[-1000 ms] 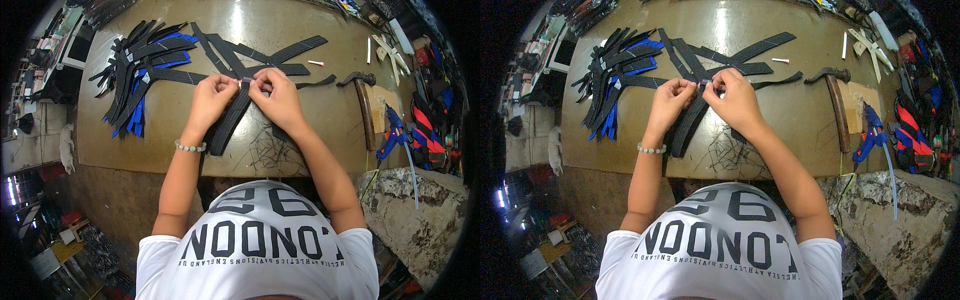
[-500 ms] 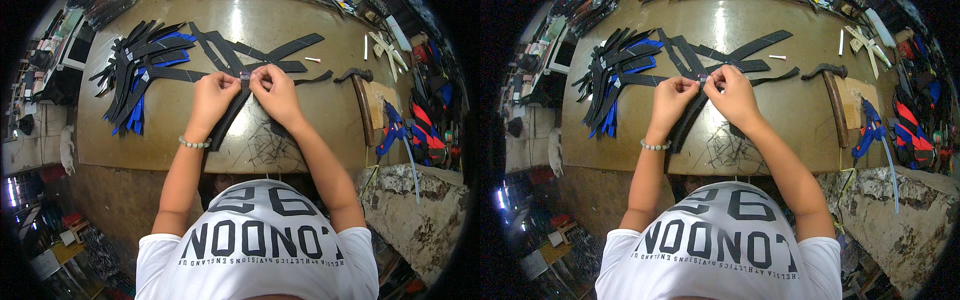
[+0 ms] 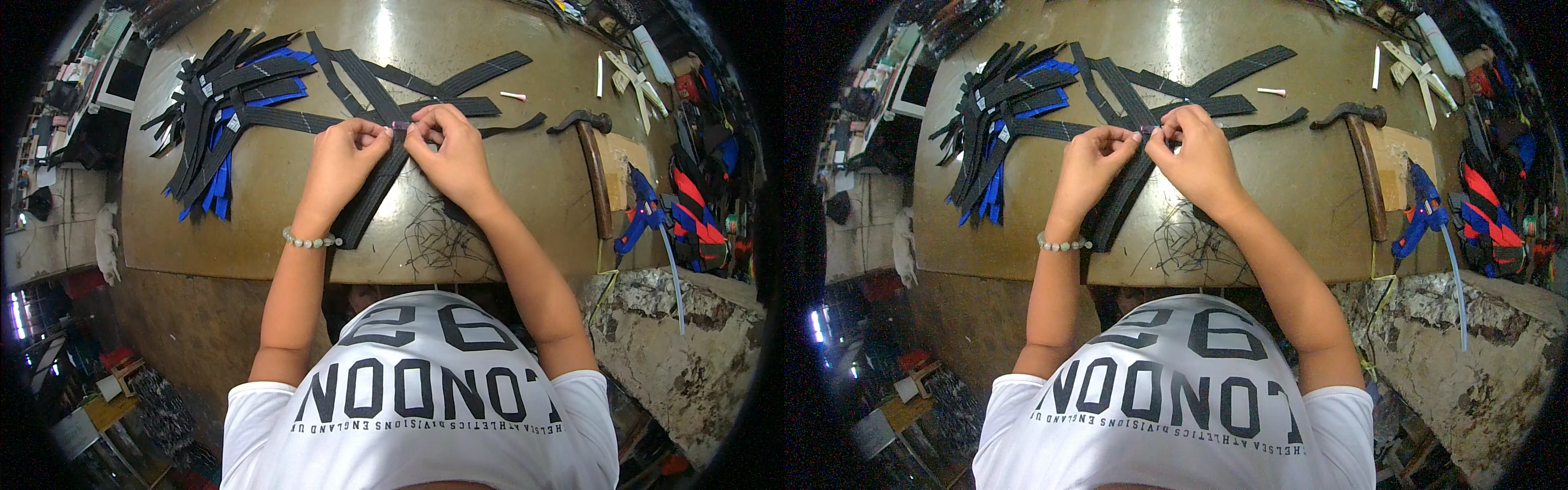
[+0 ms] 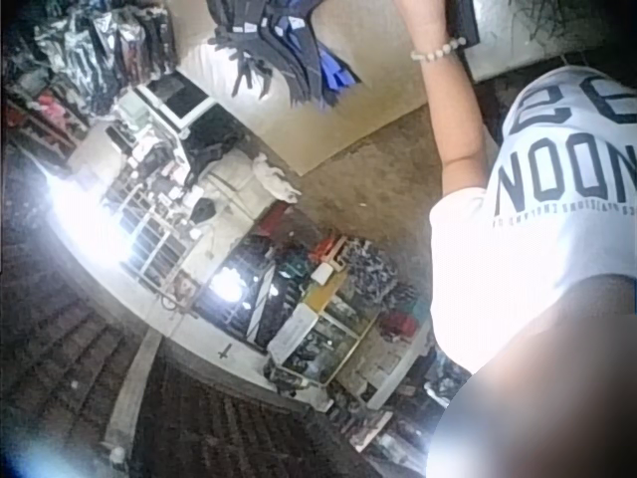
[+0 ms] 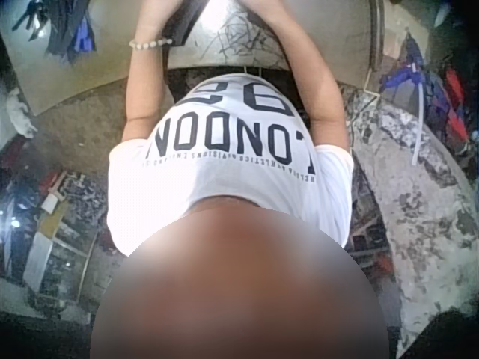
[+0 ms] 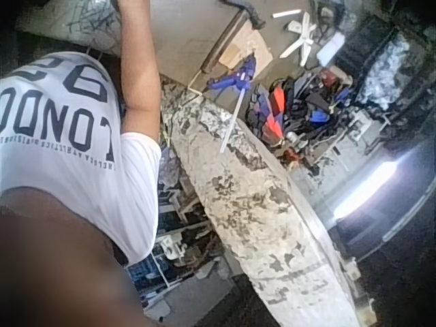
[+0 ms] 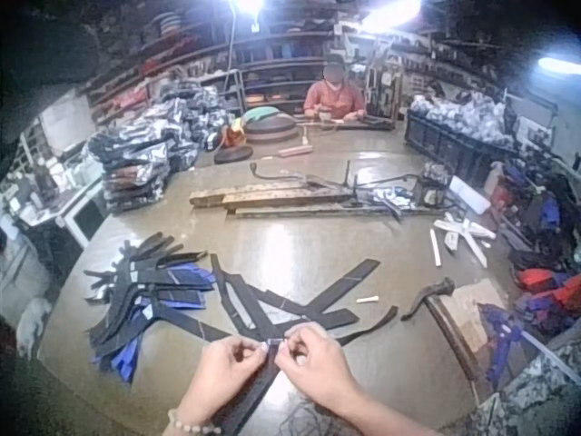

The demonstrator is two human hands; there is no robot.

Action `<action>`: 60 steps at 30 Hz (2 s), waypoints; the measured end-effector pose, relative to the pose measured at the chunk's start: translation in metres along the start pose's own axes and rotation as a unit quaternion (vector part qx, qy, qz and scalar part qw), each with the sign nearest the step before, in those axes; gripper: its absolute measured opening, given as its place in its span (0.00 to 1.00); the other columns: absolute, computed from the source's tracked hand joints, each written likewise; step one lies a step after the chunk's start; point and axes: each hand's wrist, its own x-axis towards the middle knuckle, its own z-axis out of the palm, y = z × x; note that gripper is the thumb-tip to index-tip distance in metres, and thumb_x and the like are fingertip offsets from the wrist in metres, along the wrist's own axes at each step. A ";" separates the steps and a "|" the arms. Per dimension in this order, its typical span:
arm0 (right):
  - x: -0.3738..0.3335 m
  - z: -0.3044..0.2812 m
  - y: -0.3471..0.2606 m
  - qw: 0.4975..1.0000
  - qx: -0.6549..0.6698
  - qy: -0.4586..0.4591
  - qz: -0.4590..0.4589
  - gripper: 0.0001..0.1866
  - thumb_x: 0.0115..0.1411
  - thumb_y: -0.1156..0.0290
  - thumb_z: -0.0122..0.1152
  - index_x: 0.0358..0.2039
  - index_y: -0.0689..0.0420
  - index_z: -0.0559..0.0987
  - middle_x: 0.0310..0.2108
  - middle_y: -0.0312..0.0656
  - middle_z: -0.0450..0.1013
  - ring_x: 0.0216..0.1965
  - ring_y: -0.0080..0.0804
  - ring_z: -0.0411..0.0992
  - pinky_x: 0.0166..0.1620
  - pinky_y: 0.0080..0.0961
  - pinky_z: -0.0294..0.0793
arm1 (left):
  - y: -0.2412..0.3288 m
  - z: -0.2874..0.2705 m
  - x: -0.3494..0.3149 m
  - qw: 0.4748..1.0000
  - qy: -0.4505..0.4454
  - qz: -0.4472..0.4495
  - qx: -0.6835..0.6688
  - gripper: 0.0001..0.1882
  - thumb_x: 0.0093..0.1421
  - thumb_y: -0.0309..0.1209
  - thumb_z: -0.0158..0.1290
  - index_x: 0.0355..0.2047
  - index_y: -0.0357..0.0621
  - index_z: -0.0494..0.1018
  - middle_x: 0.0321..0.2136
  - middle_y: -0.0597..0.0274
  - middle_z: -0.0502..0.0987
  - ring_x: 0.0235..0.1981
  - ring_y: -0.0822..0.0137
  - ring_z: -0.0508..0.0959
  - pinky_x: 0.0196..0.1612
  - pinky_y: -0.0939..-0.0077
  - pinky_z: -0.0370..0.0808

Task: The person repeatedly picks up black and blue rubber strips, folds them, and attaches small white labels to each strip. They then gather the labeled strips into a bundle and tie them together with a yellow string. The person continues to handle additional strips and labels throughout the clip.

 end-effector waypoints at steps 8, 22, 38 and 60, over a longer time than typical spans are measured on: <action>-0.001 -0.010 -0.005 0.998 -0.030 -0.053 0.016 0.07 0.51 0.76 0.63 0.24 0.65 0.75 0.39 0.43 0.73 0.36 0.23 0.72 0.41 0.19 0.73 | 0.000 0.000 -0.001 1.000 -0.010 -0.014 -0.023 0.13 0.60 0.33 0.56 0.32 0.31 0.74 0.21 0.65 0.74 0.23 0.78 0.69 0.27 0.81 0.68; 0.014 -0.026 -0.007 0.931 0.330 0.006 0.155 0.09 0.66 0.70 0.53 0.37 0.65 0.72 0.37 0.46 0.75 0.38 0.28 0.76 0.46 0.23 0.78 | 0.011 -0.017 -0.002 0.984 0.130 0.053 -0.106 0.11 0.61 0.31 0.50 0.28 0.33 0.70 0.20 0.53 0.72 0.21 0.66 0.71 0.30 0.70 0.70; 0.011 -0.048 0.017 0.968 0.135 -0.084 0.192 0.10 0.63 0.69 0.58 0.35 0.63 0.75 0.33 0.38 0.76 0.36 0.19 0.74 0.42 0.15 0.71 | 0.023 -0.003 -0.056 0.960 0.052 0.195 0.192 0.09 0.51 0.24 0.59 0.34 0.38 0.77 0.34 0.57 0.76 0.40 0.53 0.74 0.43 0.63 0.72; -0.114 -0.095 -0.051 0.983 -0.082 -0.145 -0.080 0.08 0.64 0.74 0.51 0.42 0.64 0.71 0.42 0.50 0.76 0.49 0.49 0.73 0.61 0.47 0.63 | 0.025 -0.017 -0.004 0.961 -0.026 0.177 0.213 0.08 0.58 0.24 0.51 0.37 0.36 0.75 0.32 0.41 0.77 0.37 0.43 0.77 0.40 0.55 0.73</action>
